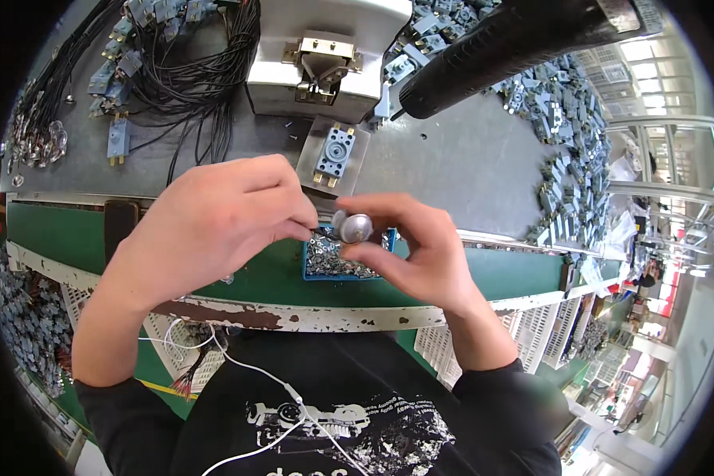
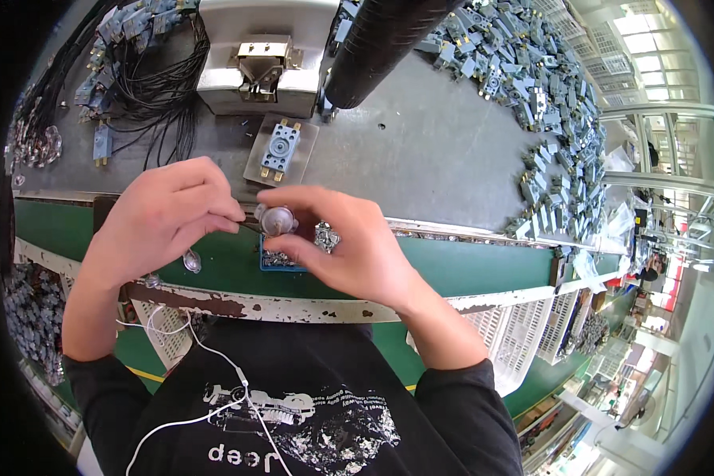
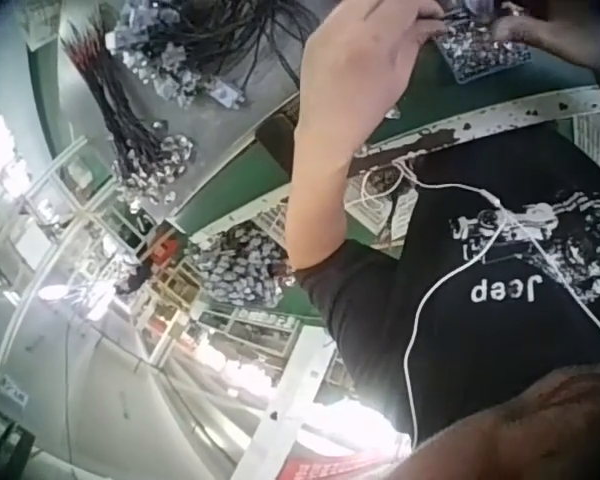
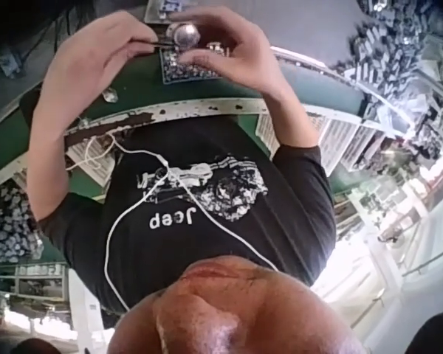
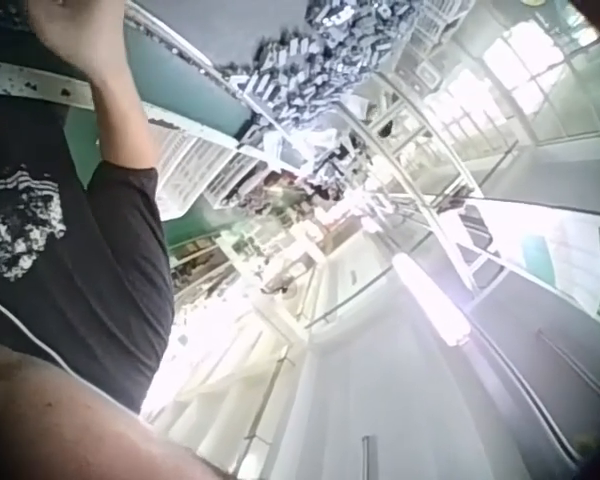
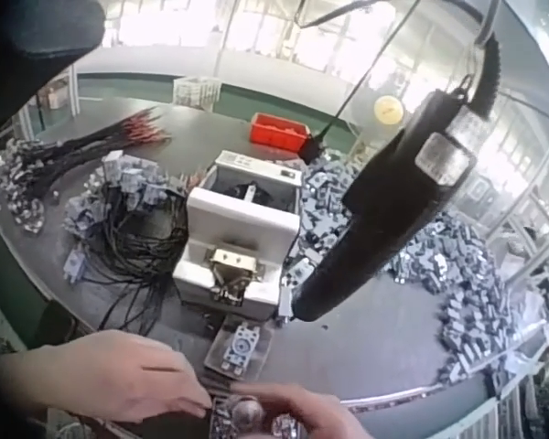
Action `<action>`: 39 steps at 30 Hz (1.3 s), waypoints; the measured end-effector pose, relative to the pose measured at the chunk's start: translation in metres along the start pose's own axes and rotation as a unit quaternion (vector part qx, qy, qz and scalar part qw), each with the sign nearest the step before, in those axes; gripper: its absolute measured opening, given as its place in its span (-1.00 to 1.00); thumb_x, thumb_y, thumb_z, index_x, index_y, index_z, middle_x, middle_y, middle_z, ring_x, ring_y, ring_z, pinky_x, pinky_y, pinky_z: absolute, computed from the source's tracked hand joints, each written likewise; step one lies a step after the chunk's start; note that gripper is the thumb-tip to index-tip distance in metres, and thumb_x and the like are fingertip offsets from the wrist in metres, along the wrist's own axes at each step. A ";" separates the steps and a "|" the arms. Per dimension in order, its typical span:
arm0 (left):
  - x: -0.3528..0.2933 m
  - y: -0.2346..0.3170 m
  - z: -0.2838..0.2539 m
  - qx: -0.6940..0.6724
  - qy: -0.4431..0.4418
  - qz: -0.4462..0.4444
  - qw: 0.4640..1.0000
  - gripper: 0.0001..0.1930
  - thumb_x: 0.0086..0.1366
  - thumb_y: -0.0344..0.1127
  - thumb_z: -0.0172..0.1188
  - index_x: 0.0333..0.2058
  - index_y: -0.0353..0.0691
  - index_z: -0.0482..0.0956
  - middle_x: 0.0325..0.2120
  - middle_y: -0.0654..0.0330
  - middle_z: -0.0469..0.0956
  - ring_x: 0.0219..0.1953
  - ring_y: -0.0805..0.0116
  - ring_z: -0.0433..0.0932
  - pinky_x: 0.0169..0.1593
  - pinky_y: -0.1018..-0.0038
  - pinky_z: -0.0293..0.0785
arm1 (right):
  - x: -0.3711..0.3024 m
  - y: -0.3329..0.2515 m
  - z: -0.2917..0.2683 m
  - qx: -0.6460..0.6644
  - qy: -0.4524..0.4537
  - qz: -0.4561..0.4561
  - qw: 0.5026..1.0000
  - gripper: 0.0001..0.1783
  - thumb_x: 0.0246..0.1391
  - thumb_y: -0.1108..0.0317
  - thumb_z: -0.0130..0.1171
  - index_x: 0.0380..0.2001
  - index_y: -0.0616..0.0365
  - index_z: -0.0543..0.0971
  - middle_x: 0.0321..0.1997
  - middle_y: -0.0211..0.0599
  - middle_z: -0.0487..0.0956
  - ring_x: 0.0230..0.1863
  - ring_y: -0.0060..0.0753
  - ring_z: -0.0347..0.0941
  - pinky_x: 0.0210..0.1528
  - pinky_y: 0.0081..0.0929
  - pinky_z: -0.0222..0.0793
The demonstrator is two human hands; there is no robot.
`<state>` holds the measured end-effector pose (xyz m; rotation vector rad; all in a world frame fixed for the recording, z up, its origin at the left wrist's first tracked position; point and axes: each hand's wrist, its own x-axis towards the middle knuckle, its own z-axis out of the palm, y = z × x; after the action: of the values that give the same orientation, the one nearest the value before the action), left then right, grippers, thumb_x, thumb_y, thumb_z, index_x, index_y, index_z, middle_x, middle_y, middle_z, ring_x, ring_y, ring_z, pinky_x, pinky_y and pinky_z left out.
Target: Assembling electronic parts and components using an electric screwdriver at a factory workstation.
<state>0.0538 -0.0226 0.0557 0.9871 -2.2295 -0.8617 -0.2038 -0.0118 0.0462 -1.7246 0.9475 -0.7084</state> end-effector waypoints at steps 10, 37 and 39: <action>0.002 0.002 0.001 0.043 0.005 0.032 0.999 -0.80 0.09 -0.50 0.40 -0.29 -0.12 0.69 -0.42 0.26 0.52 -0.38 0.20 0.57 -0.33 0.32 0.49 | 0.003 0.015 0.000 0.282 -0.060 0.139 0.947 -0.58 0.26 0.53 0.29 0.17 0.34 0.54 -0.04 -0.09 0.71 -0.08 -0.34 0.69 0.03 -0.42 0.63; -0.017 -0.023 0.023 0.029 -0.036 0.086 0.995 -0.63 0.08 -0.28 0.49 -0.10 -0.11 0.70 -0.39 0.33 0.56 -0.32 0.28 0.56 -0.21 0.37 0.42 | 0.018 0.022 -0.007 -0.308 0.050 -0.039 0.949 -0.39 0.08 0.42 0.44 0.18 0.22 0.44 0.18 0.03 0.56 0.15 0.00 0.57 0.13 -0.24 0.53; -0.011 -0.019 0.020 0.044 -0.029 0.102 0.993 -0.58 0.03 -0.26 0.52 -0.08 -0.10 0.72 -0.42 0.34 0.55 -0.34 0.28 0.56 -0.24 0.36 0.42 | 0.018 0.031 0.001 -0.300 0.052 -0.012 0.952 -0.25 0.02 0.41 0.47 0.27 0.20 0.39 0.36 0.12 0.40 0.32 0.15 0.40 0.27 -0.17 0.43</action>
<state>0.0547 -0.0171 0.0258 0.7643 -2.3864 -0.7148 -0.2020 -0.0325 0.0175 -2.2440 1.3111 -0.5614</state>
